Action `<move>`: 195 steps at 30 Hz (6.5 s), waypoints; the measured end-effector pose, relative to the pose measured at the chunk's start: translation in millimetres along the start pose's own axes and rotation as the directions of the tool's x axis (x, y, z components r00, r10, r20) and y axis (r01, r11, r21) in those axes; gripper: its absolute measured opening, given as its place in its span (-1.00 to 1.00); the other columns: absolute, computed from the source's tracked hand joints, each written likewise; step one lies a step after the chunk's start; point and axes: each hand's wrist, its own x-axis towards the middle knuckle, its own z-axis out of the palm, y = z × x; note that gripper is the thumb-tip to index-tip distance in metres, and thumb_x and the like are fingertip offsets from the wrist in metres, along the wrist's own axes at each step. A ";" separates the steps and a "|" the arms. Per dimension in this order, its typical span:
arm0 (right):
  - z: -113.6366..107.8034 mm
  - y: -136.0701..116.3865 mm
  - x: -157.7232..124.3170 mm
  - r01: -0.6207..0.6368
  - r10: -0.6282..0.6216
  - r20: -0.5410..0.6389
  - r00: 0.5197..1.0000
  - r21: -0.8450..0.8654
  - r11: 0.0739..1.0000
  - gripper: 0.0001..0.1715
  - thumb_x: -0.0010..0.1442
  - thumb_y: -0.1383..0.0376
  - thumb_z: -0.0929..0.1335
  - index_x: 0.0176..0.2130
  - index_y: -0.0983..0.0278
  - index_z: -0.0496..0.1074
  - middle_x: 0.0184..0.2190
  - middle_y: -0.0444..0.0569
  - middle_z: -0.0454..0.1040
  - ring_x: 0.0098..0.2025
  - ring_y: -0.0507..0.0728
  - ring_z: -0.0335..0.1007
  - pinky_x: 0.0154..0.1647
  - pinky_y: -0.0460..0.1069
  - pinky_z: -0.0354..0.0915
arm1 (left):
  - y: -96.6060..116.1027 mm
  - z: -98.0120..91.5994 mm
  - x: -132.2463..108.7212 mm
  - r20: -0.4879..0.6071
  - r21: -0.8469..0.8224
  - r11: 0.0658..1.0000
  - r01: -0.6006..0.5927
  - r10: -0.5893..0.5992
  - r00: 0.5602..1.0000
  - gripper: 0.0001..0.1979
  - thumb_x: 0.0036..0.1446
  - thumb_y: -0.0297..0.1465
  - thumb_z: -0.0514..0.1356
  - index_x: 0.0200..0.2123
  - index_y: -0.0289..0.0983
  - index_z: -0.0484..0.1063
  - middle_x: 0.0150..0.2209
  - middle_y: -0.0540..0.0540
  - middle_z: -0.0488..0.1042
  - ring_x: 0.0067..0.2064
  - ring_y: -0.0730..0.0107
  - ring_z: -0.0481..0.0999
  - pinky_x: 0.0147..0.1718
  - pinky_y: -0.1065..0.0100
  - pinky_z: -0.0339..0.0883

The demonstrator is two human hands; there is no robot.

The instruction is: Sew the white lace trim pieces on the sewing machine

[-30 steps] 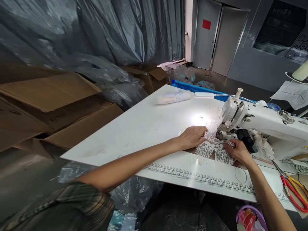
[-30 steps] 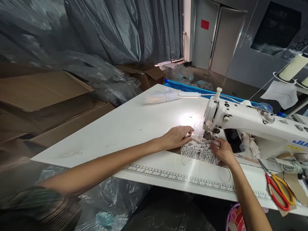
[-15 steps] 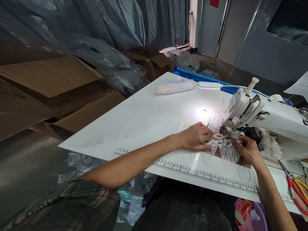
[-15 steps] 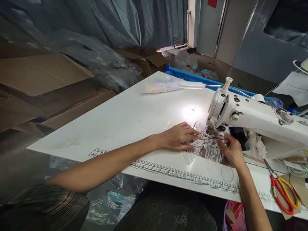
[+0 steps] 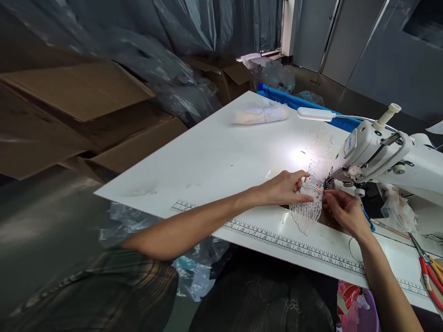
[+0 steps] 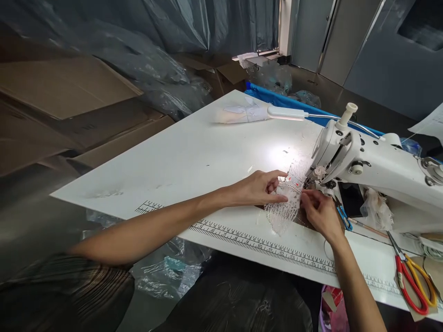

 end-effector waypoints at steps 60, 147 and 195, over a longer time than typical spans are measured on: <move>-3.3 40.5 -14.8 0.628 -0.640 0.178 0.748 -0.502 0.594 -0.62 0.28 0.38 0.29 0.01 0.15 0.57 -0.13 0.10 0.45 -0.10 0.21 0.41 -0.14 0.14 0.46 | -19.6 -3.2 17.2 0.093 0.638 0.516 -0.571 0.685 0.722 -0.74 0.38 -0.39 0.04 -0.19 -0.31 0.54 -0.18 -0.17 0.56 -0.25 0.37 0.51 -0.33 0.30 0.43; 0.0 36.0 -11.2 0.492 -0.533 0.075 0.843 -0.509 0.706 -0.58 0.28 0.37 0.25 0.04 0.13 0.54 -0.13 0.08 0.41 -0.14 0.19 0.44 -0.11 0.14 0.48 | -22.8 31.6 40.1 0.161 0.625 0.599 -0.500 0.528 0.834 -0.62 0.38 -0.31 -0.06 0.11 -0.27 0.41 0.21 -0.24 0.40 0.05 0.07 0.40 0.10 -0.02 0.02; -1.2 37.6 -9.0 0.316 -0.444 -0.114 0.889 -0.549 0.774 -0.51 0.32 0.24 0.21 0.20 0.19 0.32 -0.13 0.12 0.36 -0.14 0.25 0.40 -0.09 0.21 0.44 | -24.4 23.9 57.1 -0.069 0.691 0.629 -0.355 0.547 0.834 -0.58 0.40 -0.26 -0.11 0.07 -0.40 0.35 0.02 -0.31 0.48 -0.05 0.14 0.43 -0.07 0.10 0.17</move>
